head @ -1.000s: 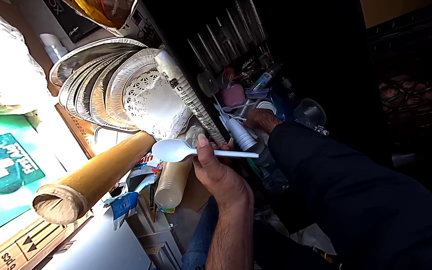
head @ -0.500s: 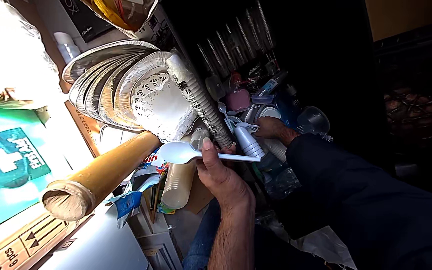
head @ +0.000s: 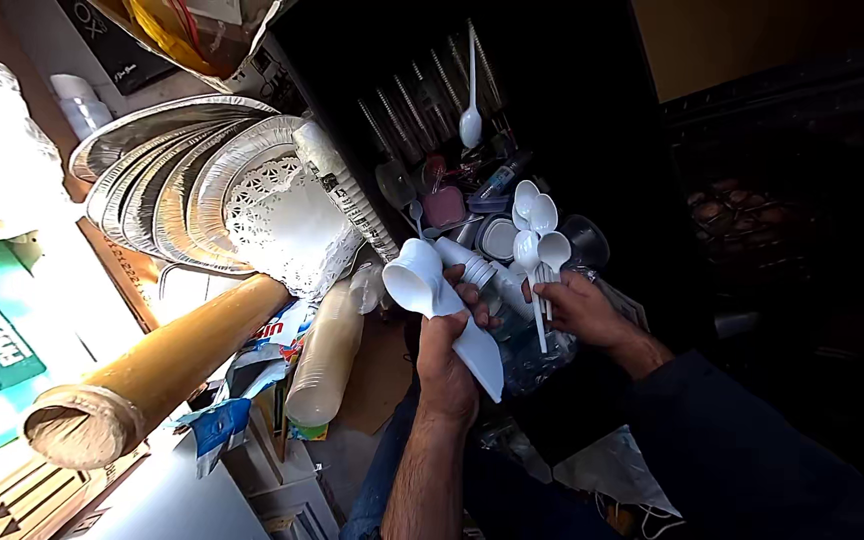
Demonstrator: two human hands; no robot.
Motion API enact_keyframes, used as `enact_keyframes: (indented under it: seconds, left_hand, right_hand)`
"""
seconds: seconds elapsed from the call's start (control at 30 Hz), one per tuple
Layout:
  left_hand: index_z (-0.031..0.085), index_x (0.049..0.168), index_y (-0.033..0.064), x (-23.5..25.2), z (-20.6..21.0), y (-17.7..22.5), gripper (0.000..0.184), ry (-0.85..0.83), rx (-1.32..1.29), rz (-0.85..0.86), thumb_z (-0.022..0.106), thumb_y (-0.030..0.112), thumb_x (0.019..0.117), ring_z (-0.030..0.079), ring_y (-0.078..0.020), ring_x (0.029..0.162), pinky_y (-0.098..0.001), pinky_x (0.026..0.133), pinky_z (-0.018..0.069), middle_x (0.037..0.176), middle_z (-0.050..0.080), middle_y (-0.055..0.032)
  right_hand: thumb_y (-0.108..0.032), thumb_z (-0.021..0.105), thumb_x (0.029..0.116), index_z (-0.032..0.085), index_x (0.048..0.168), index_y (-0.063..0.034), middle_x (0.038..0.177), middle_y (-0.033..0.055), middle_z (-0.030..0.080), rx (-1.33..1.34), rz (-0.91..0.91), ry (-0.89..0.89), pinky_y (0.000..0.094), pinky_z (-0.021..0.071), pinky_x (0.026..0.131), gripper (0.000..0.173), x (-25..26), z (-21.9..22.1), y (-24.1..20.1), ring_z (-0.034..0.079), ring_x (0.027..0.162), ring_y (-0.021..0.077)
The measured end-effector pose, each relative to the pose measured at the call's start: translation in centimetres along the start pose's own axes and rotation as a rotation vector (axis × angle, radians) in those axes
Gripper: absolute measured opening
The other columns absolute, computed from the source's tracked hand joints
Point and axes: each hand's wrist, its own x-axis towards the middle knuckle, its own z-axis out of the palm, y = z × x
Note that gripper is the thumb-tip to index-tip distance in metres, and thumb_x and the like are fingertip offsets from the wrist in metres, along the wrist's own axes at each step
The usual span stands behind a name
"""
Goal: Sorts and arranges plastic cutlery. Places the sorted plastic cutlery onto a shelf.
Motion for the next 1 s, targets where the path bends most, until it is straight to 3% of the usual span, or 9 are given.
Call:
enact_keyframes:
  seconds: [0.1, 0.17, 0.33, 0.4, 0.47, 0.57, 0.67, 0.8, 1.0]
  left_hand:
    - [0.051, 0.143, 0.0123, -0.7, 0.2, -1.2, 0.054, -0.105, 0.064, -0.143, 0.044, 0.027, 0.0913, 0.062, -0.0110, 0.081, -0.0307, 0.075, 0.0556, 0.100, 0.062, -0.0010]
    - [0.053, 0.142, 0.0115, -1.3, 0.3, -2.2, 0.053, -0.186, 0.084, -0.196, 0.049, 0.026, 0.0907, 0.062, -0.0100, 0.079, -0.0291, 0.075, 0.0562, 0.097, 0.062, 0.0001]
    - [0.063, 0.129, 0.0162, -4.0, 2.3, -3.5, 0.039, -0.324, 0.110, -0.190, 0.051, 0.025, 0.0924, 0.065, -0.0072, 0.079, -0.0263, 0.073, 0.0573, 0.094, 0.067, 0.0026]
    - [0.062, 0.129, 0.0175, -5.9, 4.2, -3.6, 0.039, -0.325, 0.174, -0.181, 0.059, 0.032, 0.0926, 0.066, -0.0072, 0.084, -0.0281, 0.078, 0.0583, 0.097, 0.067, 0.0032]
    - [0.056, 0.132, 0.0129, -8.8, 6.5, -3.1, 0.058, -0.330, 0.285, -0.163, 0.073, 0.048, 0.0881, 0.067, -0.0102, 0.091, -0.0326, 0.083, 0.0589, 0.105, 0.067, -0.0002]
    - [0.041, 0.139, -0.0029, -15.4, 12.6, -0.8, 0.085, -0.345, 0.430, -0.098, 0.078, 0.052, 0.0850, 0.068, -0.0157, 0.104, -0.0356, 0.092, 0.0589, 0.115, 0.067, -0.0102]
    - [0.036, 0.139, -0.0098, -23.4, 18.5, 2.9, 0.087, -0.416, 0.427, -0.041, 0.081, 0.043, 0.0863, 0.067, -0.0204, 0.106, -0.0365, 0.094, 0.0582, 0.117, 0.064, -0.0168]
    - [0.038, 0.136, -0.0093, -34.9, 25.4, 8.8, 0.089, -0.435, 0.524, 0.103, 0.089, 0.034, 0.0776, 0.070, -0.0205, 0.095, -0.0360, 0.085, 0.0616, 0.107, 0.066, -0.0163]
    - [0.033, 0.138, -0.0080, -50.5, 31.2, 12.4, 0.099, -0.588, 0.559, 0.162, 0.095, 0.031, 0.0701, 0.071, -0.0205, 0.101, -0.0374, 0.089, 0.0623, 0.113, 0.068, -0.0162]
  right_hand:
    - [-0.034, 0.041, 0.1066, 0.065, 0.090, -0.0131, 0.059, -0.0022, 0.054, 0.182, -0.065, -0.020, 0.0173, 0.0361, 0.040, 0.036, -4.7, 1.1, -0.2, 0.042, 0.043, 0.0017]
    - [-0.042, 0.048, 0.1063, 0.066, 0.087, -0.0145, 0.063, -0.0020, 0.057, 0.214, -0.145, -0.019, 0.0173, 0.0399, 0.044, 0.038, -7.4, 1.7, -0.5, 0.047, 0.047, 0.0021]
    - [-0.031, 0.062, 0.1038, 0.073, 0.100, -0.0152, 0.085, -0.0054, 0.071, 0.192, -0.307, 0.164, 0.0160, 0.0503, 0.057, 0.020, -15.2, 3.1, -1.9, 0.060, 0.065, -0.0007]
    - [-0.030, 0.060, 0.1051, 0.072, 0.100, -0.0104, 0.083, -0.0045, 0.069, 0.150, -0.353, 0.212, 0.0186, 0.0514, 0.060, 0.024, -19.2, 3.4, -2.9, 0.060, 0.068, 0.0002]
    - [-0.031, 0.061, 0.1050, 0.072, 0.098, -0.0067, 0.081, -0.0014, 0.070, 0.055, -0.393, 0.275, 0.0230, 0.0554, 0.064, 0.028, -23.7, 3.3, -4.4, 0.064, 0.070, 0.0036]
    - [-0.034, 0.063, 0.1036, 0.072, 0.095, -0.0080, 0.076, -0.0005, 0.069, -0.041, -0.457, 0.358, 0.0256, 0.0552, 0.060, 0.029, -31.3, 2.6, -7.5, 0.064, 0.066, 0.0056]
    - [-0.031, 0.065, 0.1030, 0.073, 0.095, -0.0073, 0.076, 0.0000, 0.069, 0.007, -0.590, 0.359, 0.0238, 0.0550, 0.060, 0.026, -39.8, 2.6, -11.2, 0.064, 0.067, 0.0042]
    - [-0.031, 0.066, 0.1018, 0.073, 0.090, -0.0082, 0.072, -0.0019, 0.068, 0.041, -0.663, 0.458, 0.0233, 0.0537, 0.057, 0.026, -52.4, 4.5, -16.3, 0.062, 0.062, 0.0027]
    - [-0.043, 0.066, 0.0998, 0.072, 0.086, -0.0137, 0.067, -0.0032, 0.065, -0.168, -0.752, 0.648, 0.0299, 0.0529, 0.054, 0.033, -68.6, 6.9, -20.5, 0.061, 0.059, 0.0049]
